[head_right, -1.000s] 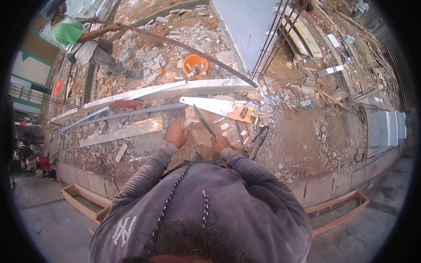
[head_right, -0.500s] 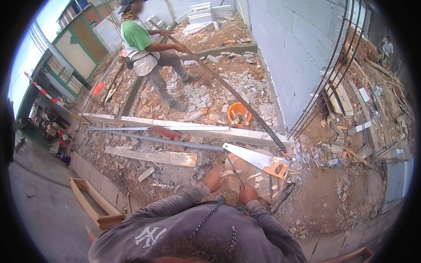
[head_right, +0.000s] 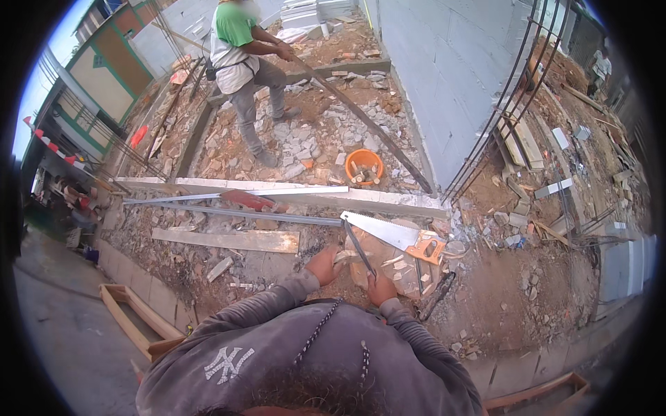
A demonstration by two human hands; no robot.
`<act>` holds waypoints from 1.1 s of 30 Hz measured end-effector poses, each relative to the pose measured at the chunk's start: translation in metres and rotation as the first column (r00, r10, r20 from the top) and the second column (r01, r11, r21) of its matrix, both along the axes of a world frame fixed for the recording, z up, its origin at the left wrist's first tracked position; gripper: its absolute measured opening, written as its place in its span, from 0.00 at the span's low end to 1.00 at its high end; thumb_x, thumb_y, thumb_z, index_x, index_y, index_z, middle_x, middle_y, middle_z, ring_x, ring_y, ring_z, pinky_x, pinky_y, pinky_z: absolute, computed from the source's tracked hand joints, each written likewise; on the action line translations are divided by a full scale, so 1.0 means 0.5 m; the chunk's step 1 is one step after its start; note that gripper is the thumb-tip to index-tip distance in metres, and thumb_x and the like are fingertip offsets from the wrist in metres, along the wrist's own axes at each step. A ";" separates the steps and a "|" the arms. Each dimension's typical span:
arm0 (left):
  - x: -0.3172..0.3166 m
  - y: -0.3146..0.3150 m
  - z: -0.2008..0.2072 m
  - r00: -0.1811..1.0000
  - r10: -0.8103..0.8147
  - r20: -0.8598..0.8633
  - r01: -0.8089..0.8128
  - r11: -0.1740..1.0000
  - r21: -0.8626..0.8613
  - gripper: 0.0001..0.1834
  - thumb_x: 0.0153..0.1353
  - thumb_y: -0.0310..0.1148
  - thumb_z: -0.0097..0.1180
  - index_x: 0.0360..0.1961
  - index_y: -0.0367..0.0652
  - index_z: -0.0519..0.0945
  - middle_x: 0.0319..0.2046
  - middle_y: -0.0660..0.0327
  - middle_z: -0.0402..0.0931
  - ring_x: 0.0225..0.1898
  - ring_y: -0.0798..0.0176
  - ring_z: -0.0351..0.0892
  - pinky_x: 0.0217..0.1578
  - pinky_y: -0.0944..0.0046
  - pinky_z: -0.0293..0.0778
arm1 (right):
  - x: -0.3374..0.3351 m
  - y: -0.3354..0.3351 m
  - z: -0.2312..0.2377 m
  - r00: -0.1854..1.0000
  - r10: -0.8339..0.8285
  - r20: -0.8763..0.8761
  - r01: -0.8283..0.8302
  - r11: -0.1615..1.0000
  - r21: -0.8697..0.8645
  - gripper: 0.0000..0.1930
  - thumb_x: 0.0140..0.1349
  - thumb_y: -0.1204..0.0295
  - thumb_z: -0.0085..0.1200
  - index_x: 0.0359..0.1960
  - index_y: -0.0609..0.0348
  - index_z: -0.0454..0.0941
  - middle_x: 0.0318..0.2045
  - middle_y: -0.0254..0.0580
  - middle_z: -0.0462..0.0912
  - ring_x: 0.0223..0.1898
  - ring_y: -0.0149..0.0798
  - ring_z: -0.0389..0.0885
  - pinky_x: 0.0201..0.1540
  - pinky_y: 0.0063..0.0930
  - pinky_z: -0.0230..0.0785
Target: The person measures a piece of wood using a tape measure, marks it with a pencil, and then hammers nails into the wood to secure it to a frame at a construction site.
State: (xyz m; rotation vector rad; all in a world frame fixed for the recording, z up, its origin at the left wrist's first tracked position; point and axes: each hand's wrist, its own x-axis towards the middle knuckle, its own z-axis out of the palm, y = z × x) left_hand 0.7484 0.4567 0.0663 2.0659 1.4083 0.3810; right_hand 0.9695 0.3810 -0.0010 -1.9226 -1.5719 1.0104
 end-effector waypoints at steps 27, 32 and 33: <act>0.069 0.020 0.026 0.990 0.044 -0.132 -0.051 0.998 -0.048 0.18 0.61 0.40 0.63 0.43 0.36 0.78 0.44 0.41 0.82 0.49 0.36 0.82 0.50 0.41 0.77 | -0.013 -0.004 0.052 0.999 -0.028 -0.021 0.032 0.973 0.231 0.17 0.74 0.63 0.49 0.52 0.66 0.77 0.35 0.67 0.84 0.41 0.70 0.83 0.45 0.58 0.73; 0.080 0.025 0.016 0.987 0.036 -0.154 -0.044 0.997 -0.055 0.18 0.62 0.40 0.63 0.44 0.36 0.78 0.44 0.41 0.82 0.49 0.36 0.82 0.50 0.42 0.77 | -0.006 0.004 0.017 0.998 -0.047 0.034 0.037 0.970 0.242 0.18 0.73 0.62 0.48 0.51 0.65 0.78 0.39 0.66 0.85 0.43 0.70 0.82 0.46 0.58 0.74; 0.077 0.022 0.015 0.988 0.035 -0.147 -0.042 0.998 -0.045 0.18 0.62 0.39 0.62 0.46 0.36 0.79 0.44 0.42 0.82 0.49 0.37 0.82 0.50 0.43 0.77 | -0.003 0.006 0.011 0.998 -0.041 0.052 0.032 0.985 0.167 0.16 0.74 0.63 0.48 0.49 0.65 0.78 0.37 0.67 0.84 0.42 0.70 0.82 0.45 0.57 0.73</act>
